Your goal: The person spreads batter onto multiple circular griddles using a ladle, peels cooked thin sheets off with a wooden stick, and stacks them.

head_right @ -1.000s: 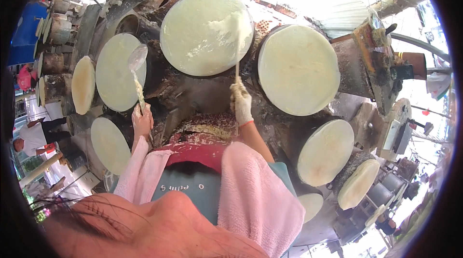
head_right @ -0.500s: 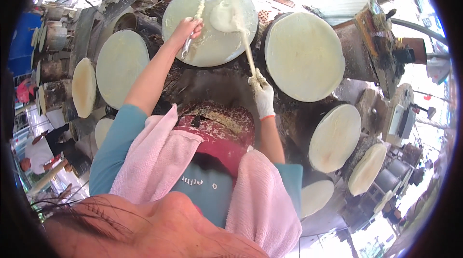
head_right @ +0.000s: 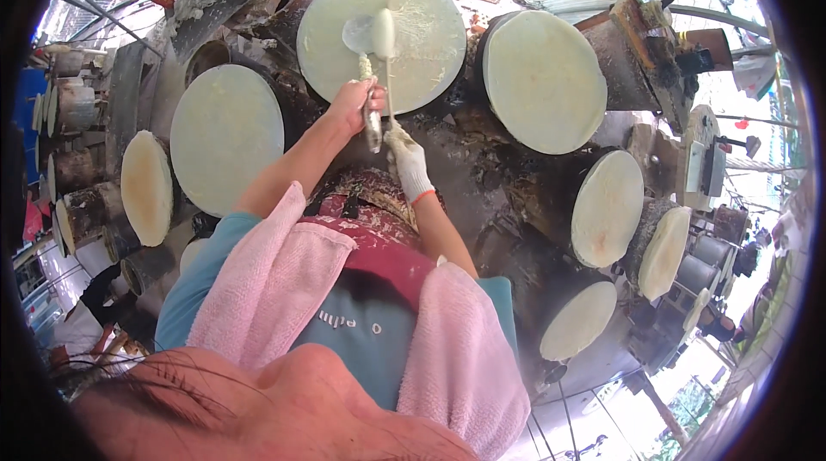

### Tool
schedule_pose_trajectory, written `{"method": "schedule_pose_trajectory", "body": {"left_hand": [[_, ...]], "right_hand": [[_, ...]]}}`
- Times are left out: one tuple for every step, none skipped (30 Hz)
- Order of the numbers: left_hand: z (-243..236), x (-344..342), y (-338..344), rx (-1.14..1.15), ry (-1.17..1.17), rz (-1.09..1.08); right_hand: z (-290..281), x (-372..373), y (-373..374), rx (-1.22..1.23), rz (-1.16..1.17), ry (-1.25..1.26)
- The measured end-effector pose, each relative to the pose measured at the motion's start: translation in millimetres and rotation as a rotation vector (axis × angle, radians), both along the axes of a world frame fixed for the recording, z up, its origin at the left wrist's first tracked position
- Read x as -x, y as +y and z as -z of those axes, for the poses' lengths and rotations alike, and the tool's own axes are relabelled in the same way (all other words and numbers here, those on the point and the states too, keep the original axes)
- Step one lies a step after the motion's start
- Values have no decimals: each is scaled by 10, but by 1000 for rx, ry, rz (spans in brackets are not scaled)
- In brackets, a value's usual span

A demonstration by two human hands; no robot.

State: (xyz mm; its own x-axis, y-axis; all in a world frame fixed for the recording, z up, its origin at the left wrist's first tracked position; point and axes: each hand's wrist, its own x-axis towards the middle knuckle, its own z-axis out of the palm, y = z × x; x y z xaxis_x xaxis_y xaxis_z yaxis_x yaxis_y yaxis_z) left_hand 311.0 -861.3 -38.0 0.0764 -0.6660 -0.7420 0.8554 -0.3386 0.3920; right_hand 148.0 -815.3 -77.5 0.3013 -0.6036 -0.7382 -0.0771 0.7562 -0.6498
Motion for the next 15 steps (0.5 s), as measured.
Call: {"method": "schedule_pose_trajectory", "body": {"left_hand": [[53,-38,-2,61,101,-71],[81,-71,4,122,200,-142],[-41,-192,74,253,114,-46],[-191,-376,175,392,33,65],[-135,-559,323,525,208,7],[-28,-738,444,650,399,-43],[-67,-841,498,653,828,78],[-313,-771,534,676,288,281],[-405,-714,581,580,24,290],[-523,-700,560,609,-90,330],[-628,-742,535,658,-98,367],[-760,-691,472,605,-30,308],[-861,-625,392,555,71,269],[-921,-579,388,506,198,193],[-969,-484,356,488,255,173]], "right_hand": [[-47,-41,-29,-59,-37,-50],[-117,-55,-78,-118,-74,-101],[-319,-3,-188,-109,-34,-38],[-367,188,-318,-14,-58,1],[-291,256,-367,141,57,-82],[-182,343,-382,299,24,-15],[-86,403,-411,461,-13,72],[36,498,-456,612,-31,185],[141,566,-422,609,-201,116],[214,698,-454,609,-378,34],[203,865,-471,606,-347,48],[175,1063,-474,586,-158,24],[113,1273,-499,569,23,-7],[-350,1467,-579,330,153,196],[-351,1823,-679,445,348,82]]}}
